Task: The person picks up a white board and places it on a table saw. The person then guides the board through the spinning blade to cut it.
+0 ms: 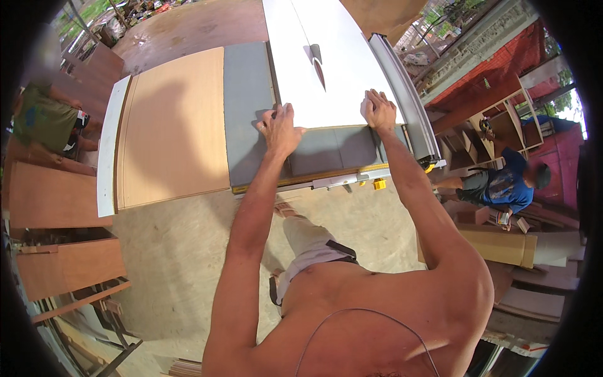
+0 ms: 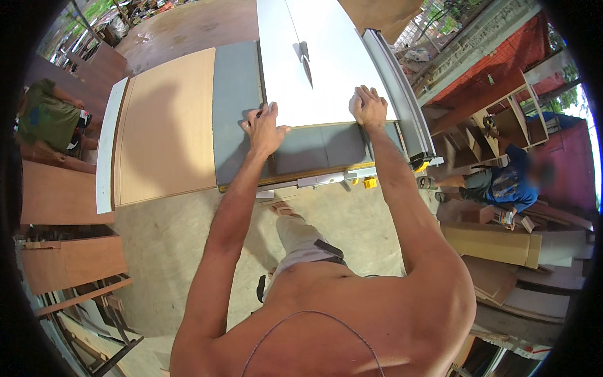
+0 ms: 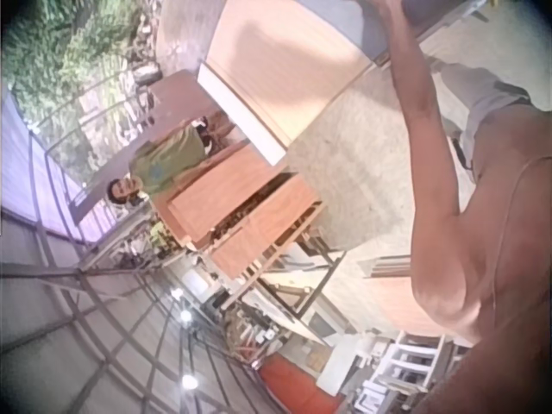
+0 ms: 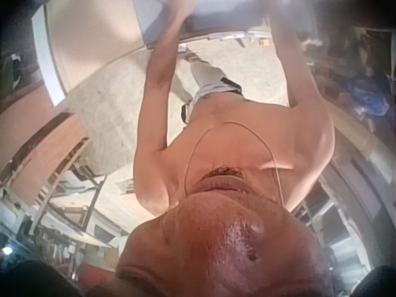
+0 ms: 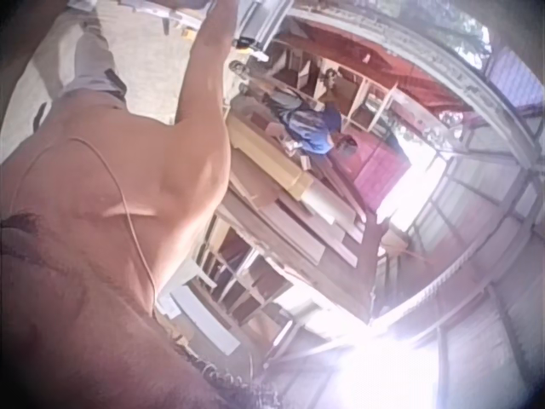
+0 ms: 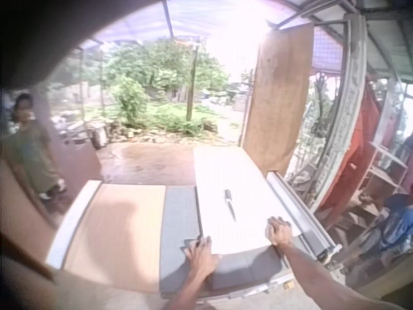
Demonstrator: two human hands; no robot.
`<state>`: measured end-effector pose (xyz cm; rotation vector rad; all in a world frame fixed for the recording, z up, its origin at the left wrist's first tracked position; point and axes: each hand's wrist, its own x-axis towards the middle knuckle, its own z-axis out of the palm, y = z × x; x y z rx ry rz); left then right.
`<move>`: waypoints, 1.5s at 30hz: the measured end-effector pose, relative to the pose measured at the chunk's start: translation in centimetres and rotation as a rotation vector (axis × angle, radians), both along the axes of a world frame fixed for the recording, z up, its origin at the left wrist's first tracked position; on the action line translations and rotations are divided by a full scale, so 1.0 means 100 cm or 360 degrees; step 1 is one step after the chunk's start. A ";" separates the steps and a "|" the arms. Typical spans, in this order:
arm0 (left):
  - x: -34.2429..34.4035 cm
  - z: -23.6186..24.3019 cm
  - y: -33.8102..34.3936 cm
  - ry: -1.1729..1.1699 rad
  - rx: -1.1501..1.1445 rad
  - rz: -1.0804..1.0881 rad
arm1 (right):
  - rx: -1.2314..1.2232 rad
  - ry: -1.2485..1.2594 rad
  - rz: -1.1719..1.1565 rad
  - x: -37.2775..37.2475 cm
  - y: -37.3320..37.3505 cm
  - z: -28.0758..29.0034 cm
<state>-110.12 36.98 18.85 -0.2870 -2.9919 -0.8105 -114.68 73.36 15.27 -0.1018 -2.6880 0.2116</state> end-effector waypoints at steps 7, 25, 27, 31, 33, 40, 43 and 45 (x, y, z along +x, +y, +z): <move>0.000 0.009 0.001 -0.0043 0.0000 -0.0015 | 0.0010 -0.0021 -0.0020 -0.004 0.004 -0.003; -0.011 0.000 0.001 0.0046 0.0018 0.0006 | 0.0028 0.0029 -0.0008 -0.016 0.005 -0.008; -0.013 0.001 -0.001 0.0015 -0.0004 -0.0002 | 0.0029 0.0008 -0.0011 -0.018 0.003 -0.007; -0.015 0.000 -0.001 0.0007 -0.0007 -0.0013 | 0.0053 0.0018 -0.0017 -0.022 0.005 -0.010; -0.017 -0.003 -0.001 0.0034 0.0009 -0.0009 | 0.0055 0.0023 -0.0013 -0.024 0.005 -0.010; -0.023 -0.006 0.000 0.0036 0.0012 0.0003 | 0.0020 0.0007 0.0001 -0.029 0.005 -0.008; -0.025 -0.008 0.000 0.0058 0.0022 0.0004 | 0.0019 -0.0009 -0.0004 -0.032 0.003 -0.007; -0.027 -0.008 0.000 0.0068 0.0036 0.0001 | 0.0043 -0.0014 -0.0018 -0.032 0.003 -0.007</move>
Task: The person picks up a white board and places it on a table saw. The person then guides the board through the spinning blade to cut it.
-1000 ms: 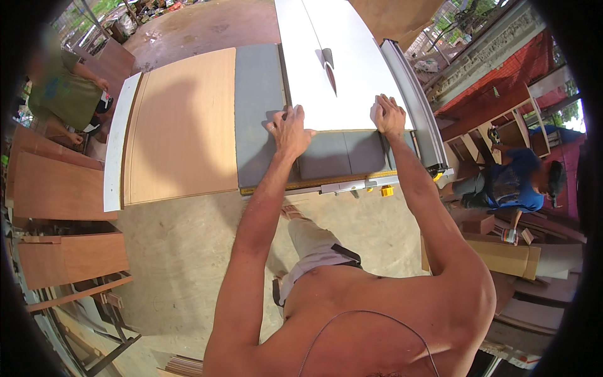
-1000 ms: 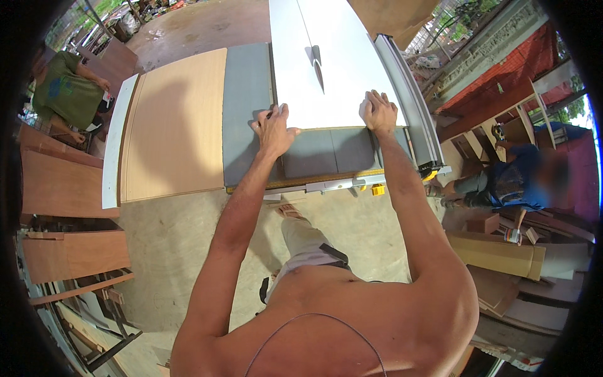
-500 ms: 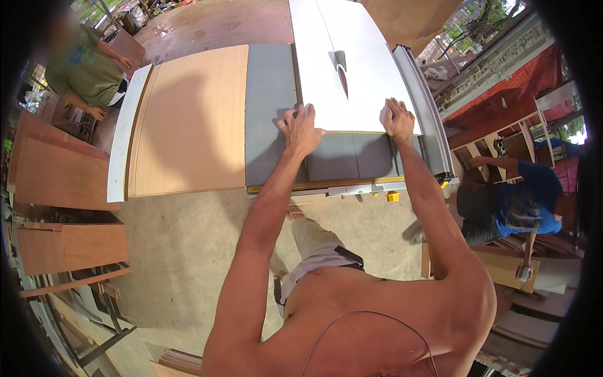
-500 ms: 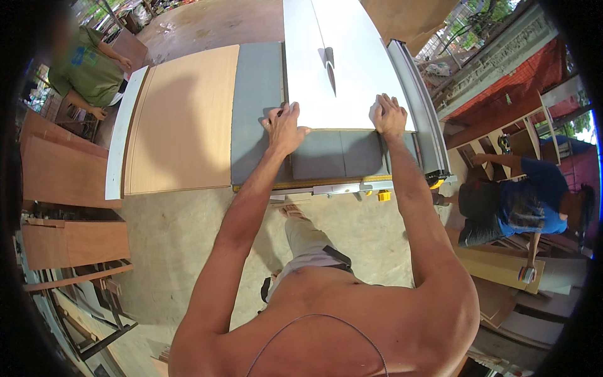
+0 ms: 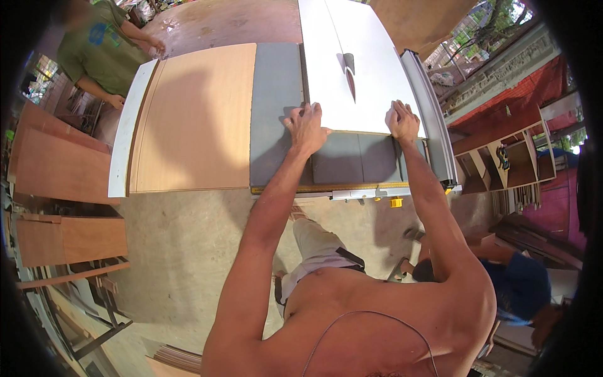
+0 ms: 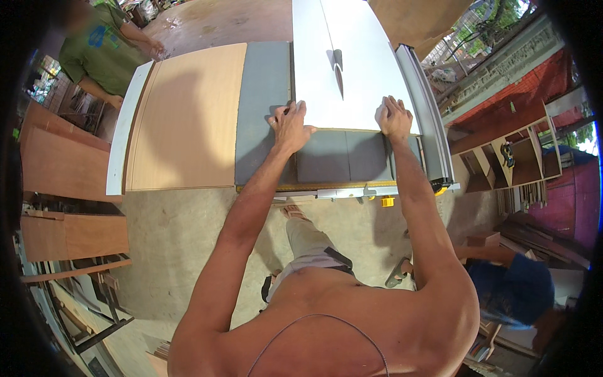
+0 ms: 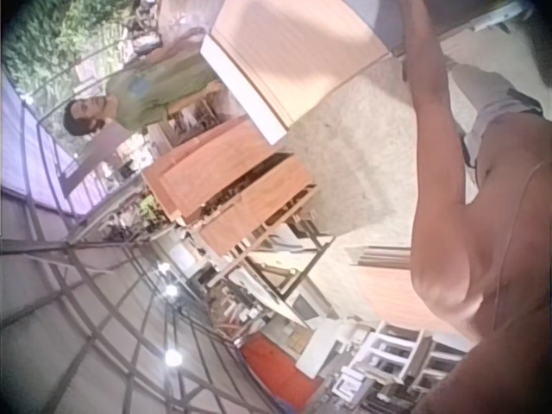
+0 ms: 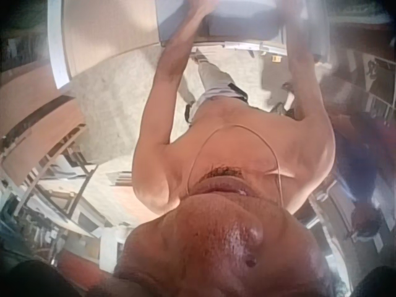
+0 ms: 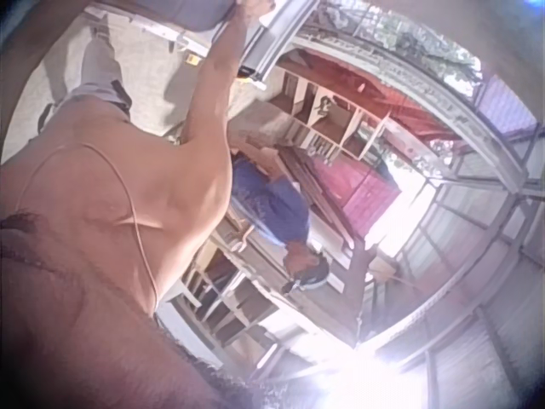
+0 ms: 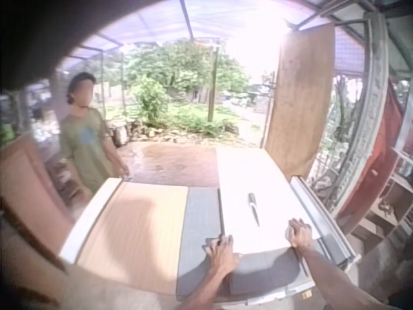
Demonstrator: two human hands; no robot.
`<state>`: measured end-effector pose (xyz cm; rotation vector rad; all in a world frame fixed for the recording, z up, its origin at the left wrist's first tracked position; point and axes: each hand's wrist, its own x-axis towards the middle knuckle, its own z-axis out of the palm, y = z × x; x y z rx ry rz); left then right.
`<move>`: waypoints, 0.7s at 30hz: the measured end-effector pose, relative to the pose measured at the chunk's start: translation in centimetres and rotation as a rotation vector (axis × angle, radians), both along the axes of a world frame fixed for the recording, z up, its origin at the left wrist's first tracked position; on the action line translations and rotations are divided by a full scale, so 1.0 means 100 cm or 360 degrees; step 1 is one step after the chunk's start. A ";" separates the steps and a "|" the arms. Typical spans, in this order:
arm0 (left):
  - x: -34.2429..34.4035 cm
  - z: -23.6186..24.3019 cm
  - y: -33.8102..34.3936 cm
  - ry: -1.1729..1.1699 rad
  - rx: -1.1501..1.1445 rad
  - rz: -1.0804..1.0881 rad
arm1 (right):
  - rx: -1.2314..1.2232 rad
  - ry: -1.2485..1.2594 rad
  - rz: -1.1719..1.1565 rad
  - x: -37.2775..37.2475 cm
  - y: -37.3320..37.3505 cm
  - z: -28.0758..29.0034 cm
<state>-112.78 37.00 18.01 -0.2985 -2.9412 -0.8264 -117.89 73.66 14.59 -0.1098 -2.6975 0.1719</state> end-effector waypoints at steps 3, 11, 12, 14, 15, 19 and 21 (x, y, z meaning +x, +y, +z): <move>-0.002 -0.001 0.000 0.0007 0.0010 -0.0001 | 0.0020 -0.0002 -0.0003 -0.002 0.000 0.000; -0.010 -0.002 0.002 -0.0038 0.0000 -0.0002 | 0.0025 0.0028 0.0023 -0.009 0.003 -0.001; -0.010 -0.003 0.001 -0.0028 -0.0009 0.0001 | 0.0012 0.0030 0.0032 -0.010 0.002 -0.001; -0.012 -0.004 0.001 -0.0012 -0.0017 0.0006 | 0.0008 0.0043 0.0047 -0.012 0.001 -0.001; -0.013 -0.005 0.002 -0.0006 -0.0016 0.0008 | 0.0007 0.0050 0.0051 -0.012 0.001 -0.001; -0.016 -0.007 0.001 -0.0002 0.0012 0.0007 | 0.0009 0.0044 0.0037 -0.014 0.000 0.002; -0.016 -0.005 0.002 -0.0007 0.0009 0.0017 | 0.0007 0.0032 0.0024 -0.015 -0.002 0.002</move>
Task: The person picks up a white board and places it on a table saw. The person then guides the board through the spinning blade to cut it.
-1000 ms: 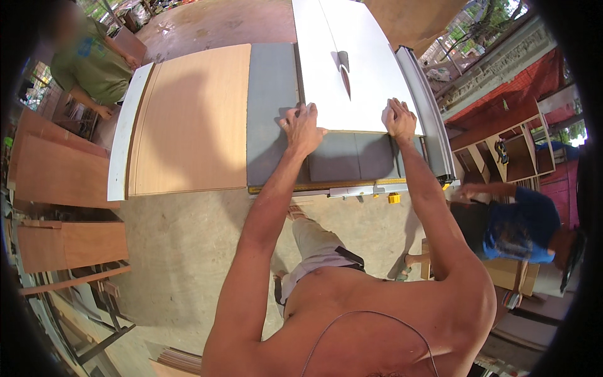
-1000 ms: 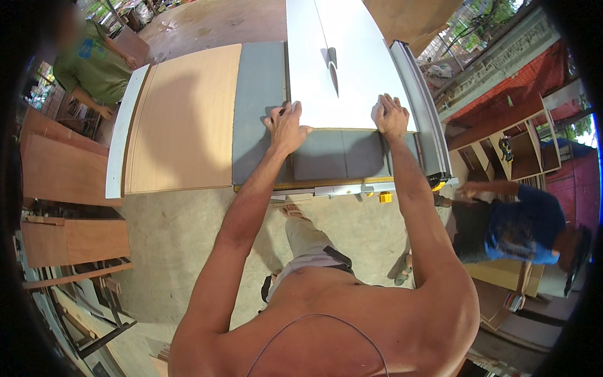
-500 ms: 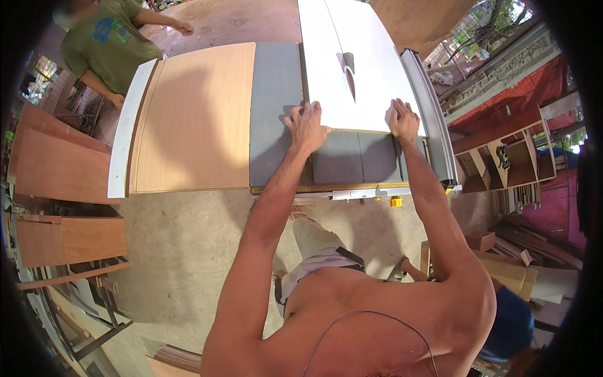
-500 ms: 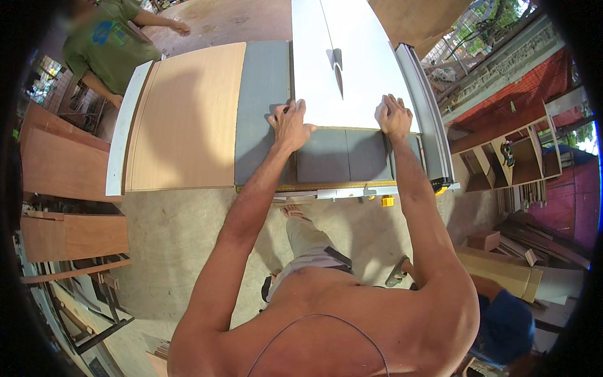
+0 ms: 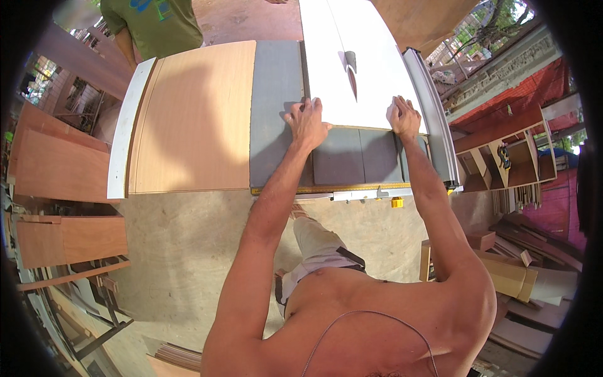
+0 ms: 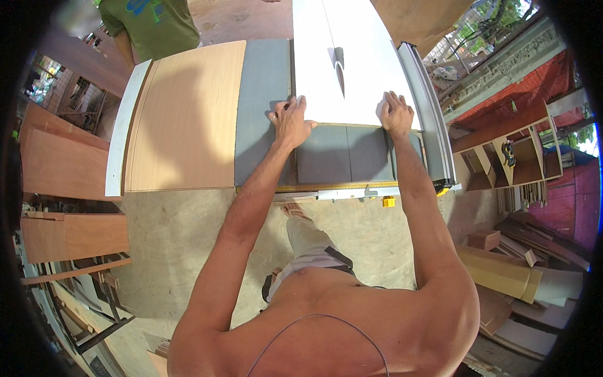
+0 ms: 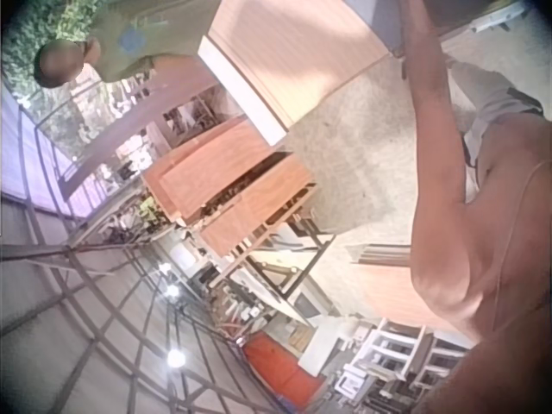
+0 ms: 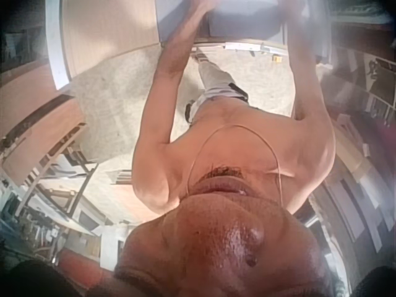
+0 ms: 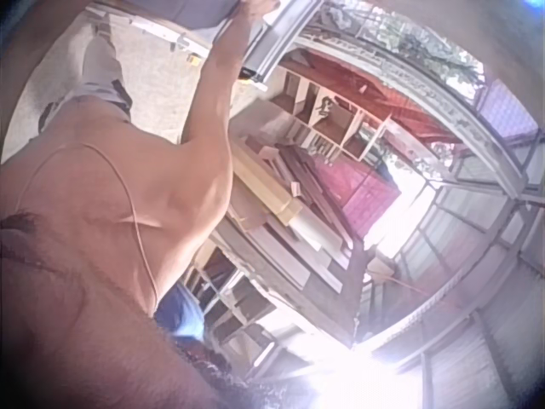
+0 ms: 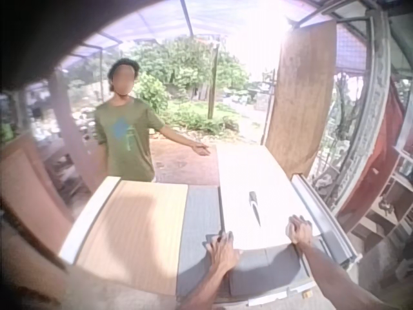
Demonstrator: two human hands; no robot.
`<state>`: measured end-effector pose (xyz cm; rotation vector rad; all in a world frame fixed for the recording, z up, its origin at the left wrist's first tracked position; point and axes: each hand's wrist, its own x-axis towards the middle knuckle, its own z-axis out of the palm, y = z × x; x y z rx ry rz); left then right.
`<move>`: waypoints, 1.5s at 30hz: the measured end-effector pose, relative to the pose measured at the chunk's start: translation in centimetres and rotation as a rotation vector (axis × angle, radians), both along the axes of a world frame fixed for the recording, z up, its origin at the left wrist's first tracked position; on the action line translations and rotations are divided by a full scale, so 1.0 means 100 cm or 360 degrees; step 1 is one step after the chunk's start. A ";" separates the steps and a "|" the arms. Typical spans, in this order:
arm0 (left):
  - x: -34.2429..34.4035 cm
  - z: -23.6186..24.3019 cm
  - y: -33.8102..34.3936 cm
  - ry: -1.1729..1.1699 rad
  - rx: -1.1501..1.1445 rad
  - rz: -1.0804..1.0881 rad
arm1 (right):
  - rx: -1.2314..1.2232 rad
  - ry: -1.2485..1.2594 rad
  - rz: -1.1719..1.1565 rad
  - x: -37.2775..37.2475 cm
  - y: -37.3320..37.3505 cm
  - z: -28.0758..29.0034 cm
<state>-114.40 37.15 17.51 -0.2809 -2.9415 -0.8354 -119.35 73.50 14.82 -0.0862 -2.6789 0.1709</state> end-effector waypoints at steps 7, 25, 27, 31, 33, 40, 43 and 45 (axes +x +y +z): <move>-0.002 0.010 -0.001 -0.0086 -0.0003 0.0001 | -0.0006 -0.0032 -0.0022 -0.002 -0.005 0.002; -0.012 0.004 -0.002 -0.0043 0.0028 -0.0011 | 0.0026 -0.0060 -0.0048 -0.011 -0.003 0.003; -0.014 0.002 -0.001 -0.0037 0.0014 0.0000 | 0.0027 -0.0056 -0.0046 -0.012 -0.003 0.002; -0.013 0.006 0.000 -0.0060 -0.0017 0.0005 | 0.0018 -0.0044 -0.0049 -0.014 -0.003 0.002; -0.013 0.006 -0.001 -0.0054 -0.0013 0.0009 | 0.0006 -0.0045 -0.0057 -0.014 -0.005 0.002; -0.018 0.003 0.000 -0.0069 0.0006 0.0017 | 0.0012 -0.0059 -0.0045 -0.016 -0.006 0.006; -0.017 0.001 0.000 -0.0053 0.0015 0.0019 | 0.0000 -0.0082 -0.0043 -0.014 -0.008 0.007; -0.018 0.002 0.001 -0.0037 0.0005 0.0014 | 0.0006 -0.0082 -0.0053 -0.016 -0.005 0.006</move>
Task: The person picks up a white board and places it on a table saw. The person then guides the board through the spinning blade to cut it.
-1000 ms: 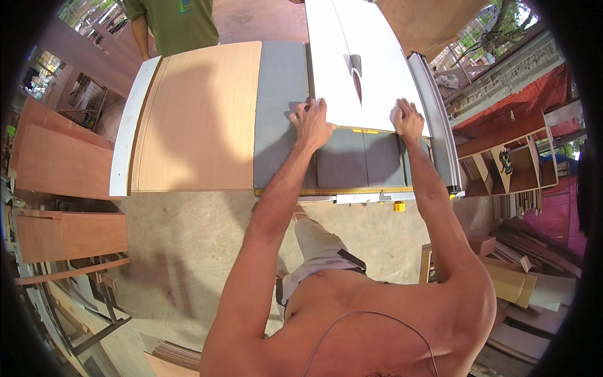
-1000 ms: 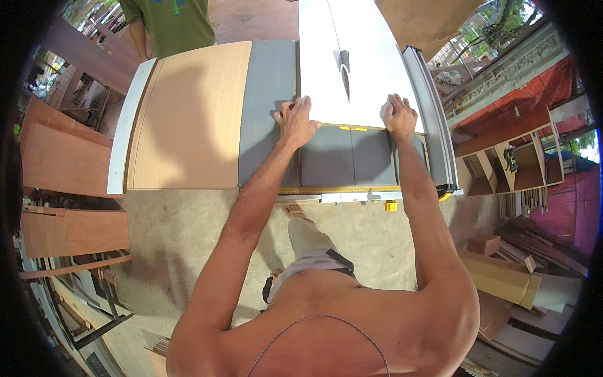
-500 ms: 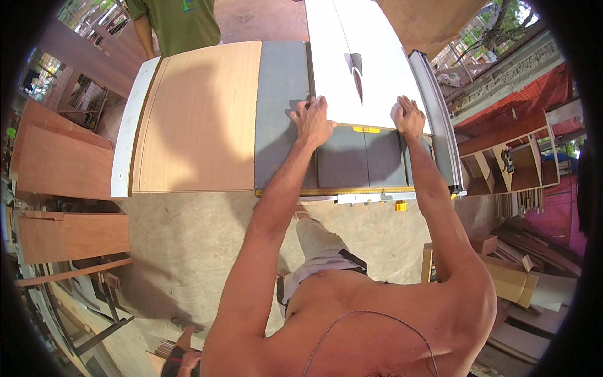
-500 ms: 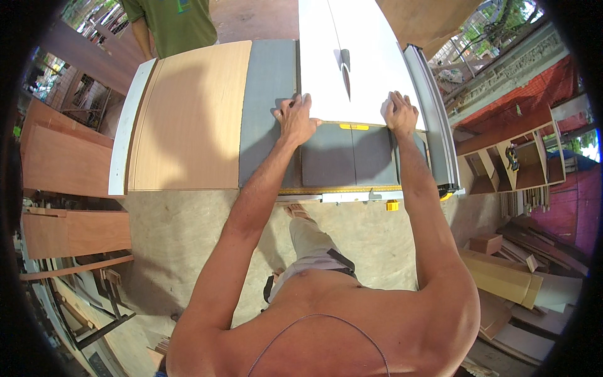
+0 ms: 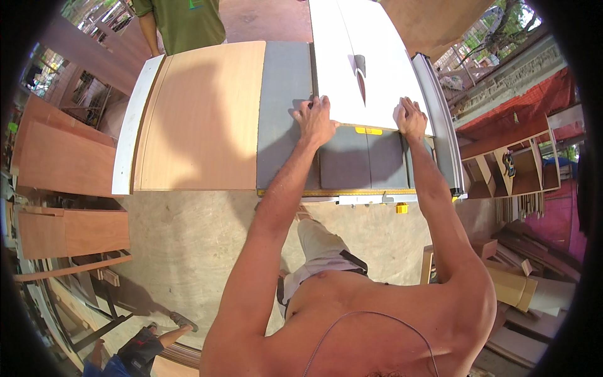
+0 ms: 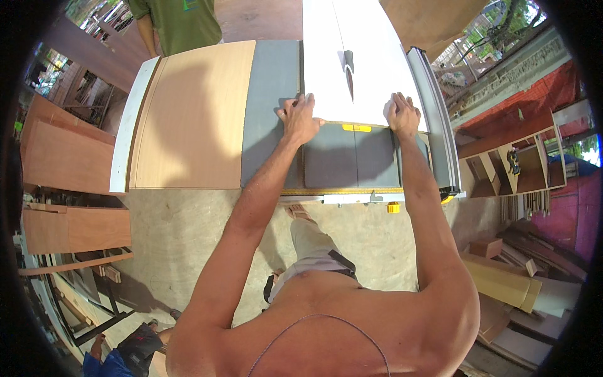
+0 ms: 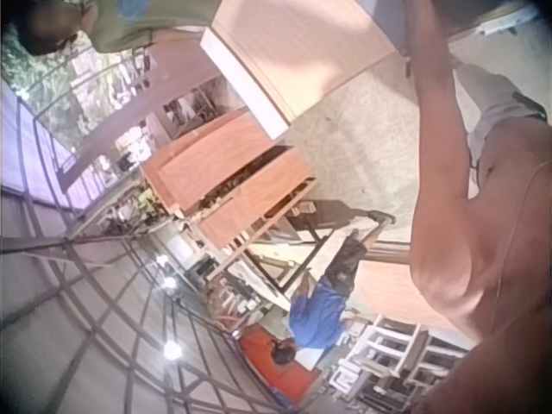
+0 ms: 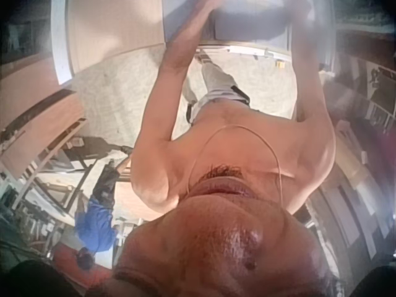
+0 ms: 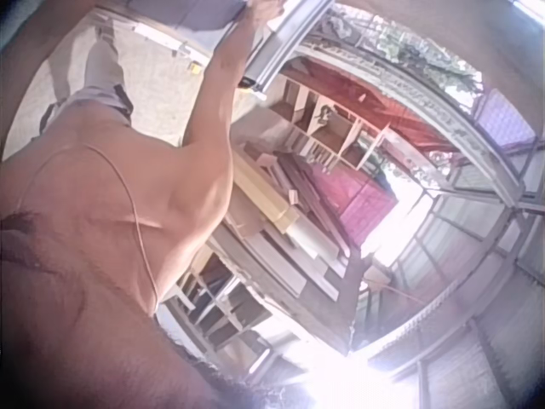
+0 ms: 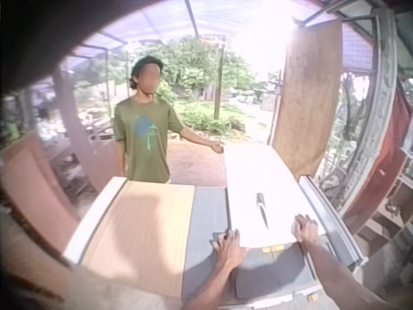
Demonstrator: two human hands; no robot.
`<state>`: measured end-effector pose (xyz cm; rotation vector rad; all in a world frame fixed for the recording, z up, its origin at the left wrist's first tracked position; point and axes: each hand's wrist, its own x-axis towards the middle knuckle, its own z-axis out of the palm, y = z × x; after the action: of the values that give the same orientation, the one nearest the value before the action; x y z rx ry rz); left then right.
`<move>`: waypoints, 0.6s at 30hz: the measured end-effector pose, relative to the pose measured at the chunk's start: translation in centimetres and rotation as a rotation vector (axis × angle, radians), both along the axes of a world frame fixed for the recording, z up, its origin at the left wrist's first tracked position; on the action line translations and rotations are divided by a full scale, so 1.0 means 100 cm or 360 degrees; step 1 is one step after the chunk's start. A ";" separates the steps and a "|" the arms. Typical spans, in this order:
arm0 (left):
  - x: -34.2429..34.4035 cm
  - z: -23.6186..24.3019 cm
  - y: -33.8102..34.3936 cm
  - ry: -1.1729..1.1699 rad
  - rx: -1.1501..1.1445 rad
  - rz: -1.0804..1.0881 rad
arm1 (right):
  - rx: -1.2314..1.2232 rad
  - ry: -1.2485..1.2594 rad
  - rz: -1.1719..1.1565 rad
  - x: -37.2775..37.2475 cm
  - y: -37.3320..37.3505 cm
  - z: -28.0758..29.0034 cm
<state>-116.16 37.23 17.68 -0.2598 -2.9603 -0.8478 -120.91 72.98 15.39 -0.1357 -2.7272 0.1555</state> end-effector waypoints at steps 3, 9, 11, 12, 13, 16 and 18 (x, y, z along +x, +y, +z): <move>-0.002 0.000 0.000 -0.0030 0.0005 -0.0010 | 0.0007 -0.0016 -0.0006 -0.001 0.001 0.000; -0.003 -0.001 0.000 0.0008 0.0035 -0.0008 | 0.0009 -0.0008 0.0001 -0.004 0.002 -0.001; -0.004 -0.001 0.000 0.0016 0.0044 -0.0003 | 0.0012 0.0001 -0.0001 -0.005 0.002 -0.002; -0.004 0.000 0.001 0.0008 0.0042 0.0000 | 0.0012 0.0005 -0.0001 -0.006 0.002 -0.003; -0.004 0.001 0.000 0.0001 0.0041 0.0003 | 0.0010 0.0012 0.0006 -0.007 0.002 -0.004; -0.007 0.002 -0.001 -0.0044 0.0018 -0.0018 | 0.0011 0.0034 0.0015 -0.010 0.004 -0.005; -0.007 0.005 -0.001 -0.0055 0.0020 -0.0022 | 0.0014 0.0042 0.0010 -0.011 0.005 -0.007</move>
<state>-116.85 37.17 18.14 -0.2675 -2.9874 -0.8812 -122.01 73.52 14.71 -0.1220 -2.7021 0.1458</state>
